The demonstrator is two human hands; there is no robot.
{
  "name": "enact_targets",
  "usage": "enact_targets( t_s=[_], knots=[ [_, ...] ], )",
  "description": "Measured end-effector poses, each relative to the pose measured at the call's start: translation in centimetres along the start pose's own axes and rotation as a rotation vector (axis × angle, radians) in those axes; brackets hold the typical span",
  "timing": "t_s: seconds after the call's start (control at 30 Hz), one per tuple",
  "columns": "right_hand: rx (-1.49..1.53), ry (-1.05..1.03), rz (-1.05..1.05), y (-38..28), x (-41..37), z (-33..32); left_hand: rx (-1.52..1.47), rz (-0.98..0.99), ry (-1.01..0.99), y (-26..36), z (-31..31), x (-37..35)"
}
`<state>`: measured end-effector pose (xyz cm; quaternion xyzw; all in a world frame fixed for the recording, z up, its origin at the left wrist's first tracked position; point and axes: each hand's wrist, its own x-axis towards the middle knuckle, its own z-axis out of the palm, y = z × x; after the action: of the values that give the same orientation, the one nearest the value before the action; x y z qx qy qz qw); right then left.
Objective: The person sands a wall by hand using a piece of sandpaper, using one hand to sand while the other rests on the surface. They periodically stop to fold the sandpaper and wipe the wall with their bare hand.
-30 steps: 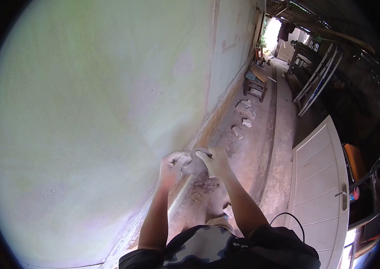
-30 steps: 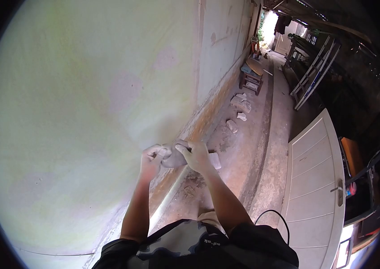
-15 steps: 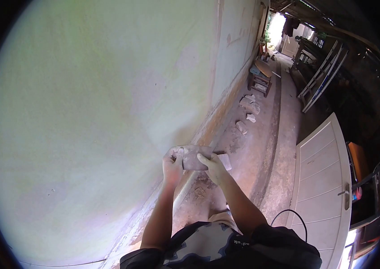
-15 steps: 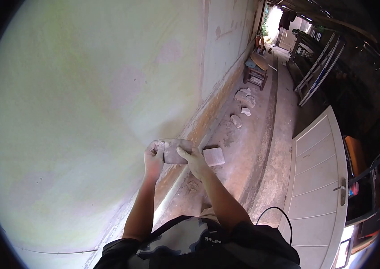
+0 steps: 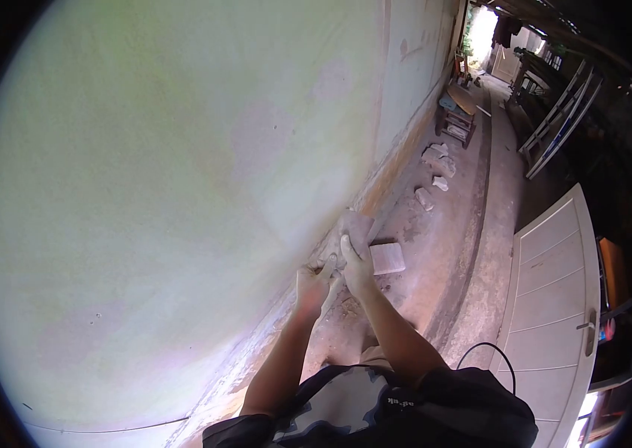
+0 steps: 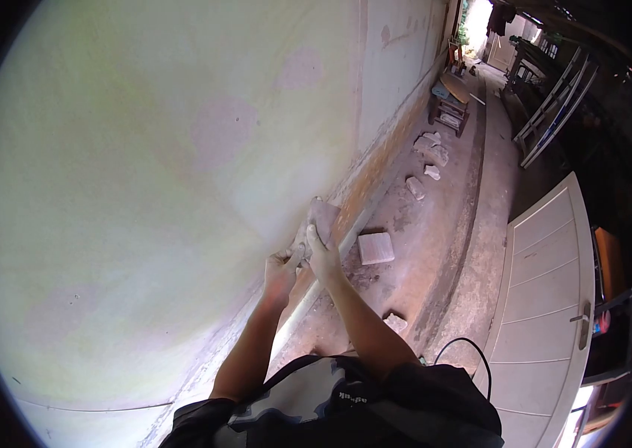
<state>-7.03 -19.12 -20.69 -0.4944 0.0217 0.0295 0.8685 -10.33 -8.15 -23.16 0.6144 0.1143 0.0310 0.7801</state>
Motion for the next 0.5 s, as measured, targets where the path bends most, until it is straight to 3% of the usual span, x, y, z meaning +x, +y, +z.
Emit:
enact_targets(
  t_s=[0.07, 0.1, 0.13, 0.17, 0.27, 0.33, 0.4, 0.47, 0.5],
  knots=[
    [0.043, 0.123, 0.106, -1.1, -0.6, 1.1, 0.199, -0.006, -0.053, -0.3, -1.0, 0.1],
    [-0.131, 0.112, 0.056, -0.2, -0.1, 0.4, 0.208, -0.013, -0.053, -0.3, -1.2, -0.2],
    [-0.304, 0.101, 0.005, 0.7, 0.3, -0.2, 0.437, 0.161, 0.078, -0.2, -1.4, -0.7],
    [-0.294, 0.108, 0.010, 1.7, 0.5, -0.8, 0.665, 0.339, 0.208, -0.1, -1.6, -1.1],
    [-0.487, 0.008, -0.046, 4.0, 0.7, -2.3, 0.931, 0.450, 0.294, 0.7, -2.3, -2.0],
    [-0.526, -0.106, 0.097, 3.9, 0.9, -2.7, 0.987, 0.418, 0.276, 2.2, -2.4, -2.4],
    [-0.610, -0.146, 0.072, 2.5, 0.2, -2.4, 1.037, 0.383, 0.263, 2.7, -2.8, -1.6],
    [-0.700, -0.189, 0.037, 0.9, 0.0, -1.9, 0.775, 0.599, 0.055, 2.6, -3.3, 0.1],
    [-0.747, -0.304, 0.036, 0.4, 0.1, -1.9, 0.747, 0.522, 0.012, 3.7, -3.0, 0.0]
  ],
)
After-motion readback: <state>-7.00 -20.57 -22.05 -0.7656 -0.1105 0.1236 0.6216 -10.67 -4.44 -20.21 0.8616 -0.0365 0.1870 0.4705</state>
